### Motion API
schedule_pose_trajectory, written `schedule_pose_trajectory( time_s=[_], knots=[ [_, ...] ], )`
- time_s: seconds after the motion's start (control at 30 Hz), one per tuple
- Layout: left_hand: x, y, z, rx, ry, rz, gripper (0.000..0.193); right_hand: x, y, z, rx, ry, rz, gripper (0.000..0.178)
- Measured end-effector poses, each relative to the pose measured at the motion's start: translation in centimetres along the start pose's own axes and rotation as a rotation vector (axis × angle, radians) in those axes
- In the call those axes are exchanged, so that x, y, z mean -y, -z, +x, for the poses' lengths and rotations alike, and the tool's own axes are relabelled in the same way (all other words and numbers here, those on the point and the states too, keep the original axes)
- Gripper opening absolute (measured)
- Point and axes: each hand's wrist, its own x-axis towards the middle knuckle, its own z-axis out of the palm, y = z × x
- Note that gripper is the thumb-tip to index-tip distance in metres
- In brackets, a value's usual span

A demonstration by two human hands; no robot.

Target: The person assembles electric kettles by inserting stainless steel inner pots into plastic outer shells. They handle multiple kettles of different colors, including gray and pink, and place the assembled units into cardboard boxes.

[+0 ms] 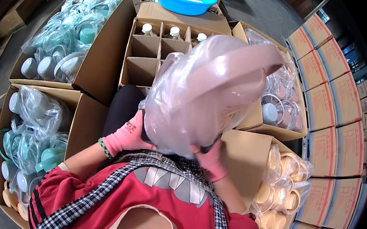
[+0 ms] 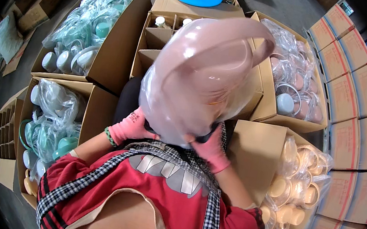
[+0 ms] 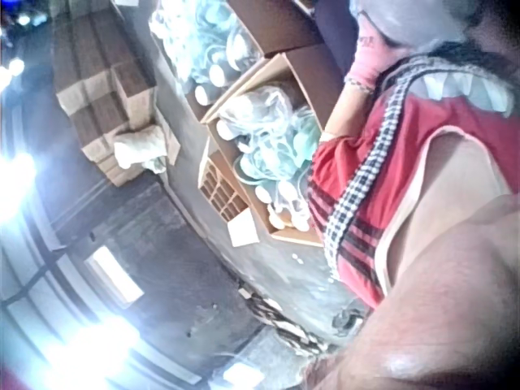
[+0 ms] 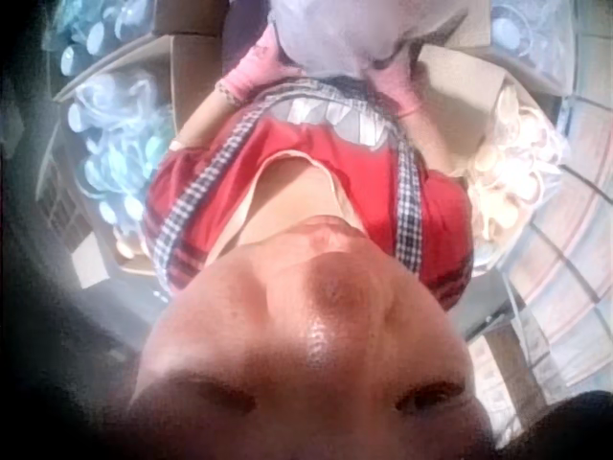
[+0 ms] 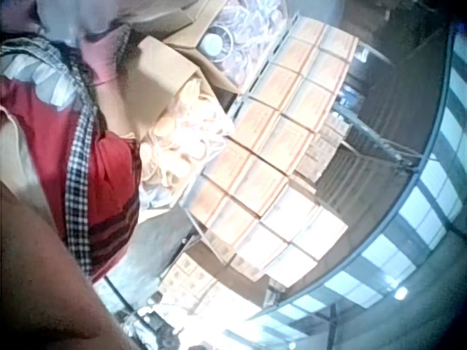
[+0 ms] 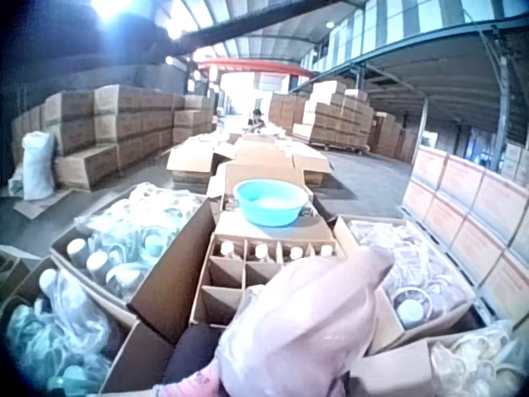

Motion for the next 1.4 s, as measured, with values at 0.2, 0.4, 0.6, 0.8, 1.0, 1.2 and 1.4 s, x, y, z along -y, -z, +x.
schedule_pose_trajectory(
  time_s=[0.2,0.4,0.6,0.8,1.0,1.2,1.4],
  knots=[
    [1.9,9.1,2.1,-0.122,-0.074,-0.613,0.053,-5.9,0.3,-5.3,0.361,0.016,-0.268,0.081],
    [2.1,4.6,9.9,0.238,0.021,-1.332,0.046,0.5,2.9,-2.2,0.315,-0.021,-0.351,0.084],
    [1.1,1.7,8.9,0.108,-0.013,-0.795,0.043,17.2,8.1,0.1,0.155,0.658,-0.936,0.087],
    [1.3,0.4,9.5,-0.130,0.060,-0.798,0.035,19.5,8.7,4.1,0.377,0.629,-0.975,0.089],
    [-0.3,-0.6,8.3,-0.497,-0.106,-0.155,0.029,14.6,12.1,7.4,0.050,0.055,-0.702,0.062],
    [-1.9,-0.1,6.4,-0.563,-0.141,-0.160,0.026,20.6,17.4,6.6,0.360,-0.872,-0.234,0.057],
    [-1.7,0.1,5.8,-0.528,-0.163,-0.038,0.024,21.4,8.6,6.2,0.143,0.565,-1.178,0.051]
  ],
)
